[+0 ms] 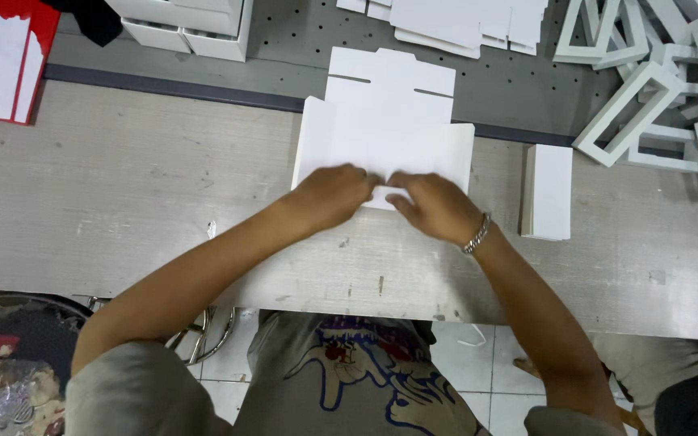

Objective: The person folds flat white cardboard pieces into small rectangular boxes by hand. They fold the side flaps, tuck the tabs, and then place the finished boxes into a stack on the left side of the table.

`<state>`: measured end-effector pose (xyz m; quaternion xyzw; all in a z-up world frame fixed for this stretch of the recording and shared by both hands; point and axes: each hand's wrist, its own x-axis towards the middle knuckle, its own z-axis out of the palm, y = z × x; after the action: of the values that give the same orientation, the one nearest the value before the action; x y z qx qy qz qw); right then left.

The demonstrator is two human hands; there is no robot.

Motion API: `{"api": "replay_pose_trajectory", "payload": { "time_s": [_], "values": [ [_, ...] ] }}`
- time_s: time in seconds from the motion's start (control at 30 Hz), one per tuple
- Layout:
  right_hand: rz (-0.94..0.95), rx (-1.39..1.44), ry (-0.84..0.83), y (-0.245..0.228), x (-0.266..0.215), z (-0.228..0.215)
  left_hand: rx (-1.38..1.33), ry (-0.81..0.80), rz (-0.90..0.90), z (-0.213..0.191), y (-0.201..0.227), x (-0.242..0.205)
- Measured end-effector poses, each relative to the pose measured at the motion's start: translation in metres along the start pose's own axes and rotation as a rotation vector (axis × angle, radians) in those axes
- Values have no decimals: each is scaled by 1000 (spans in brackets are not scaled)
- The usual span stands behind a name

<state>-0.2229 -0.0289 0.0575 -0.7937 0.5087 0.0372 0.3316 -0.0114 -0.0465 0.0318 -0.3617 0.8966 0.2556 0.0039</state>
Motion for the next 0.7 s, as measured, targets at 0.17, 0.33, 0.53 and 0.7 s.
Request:
{"api": "replay_pose_trajectory", "payload": {
  "time_s": [0.17,0.33,0.53,0.7],
  "values": [
    [-41,-243,263,17,23,22,9,58,-62,1,-8,16],
    [-304,-159,520,24,15,49,-62,47,-14,22,-8,-3],
    [-226,-269,365,21,20,58,216,366,8,39,-9,-3],
    [-277,-350,310,22,19,56,174,220,2,26,-3,-7]
  ]
}}
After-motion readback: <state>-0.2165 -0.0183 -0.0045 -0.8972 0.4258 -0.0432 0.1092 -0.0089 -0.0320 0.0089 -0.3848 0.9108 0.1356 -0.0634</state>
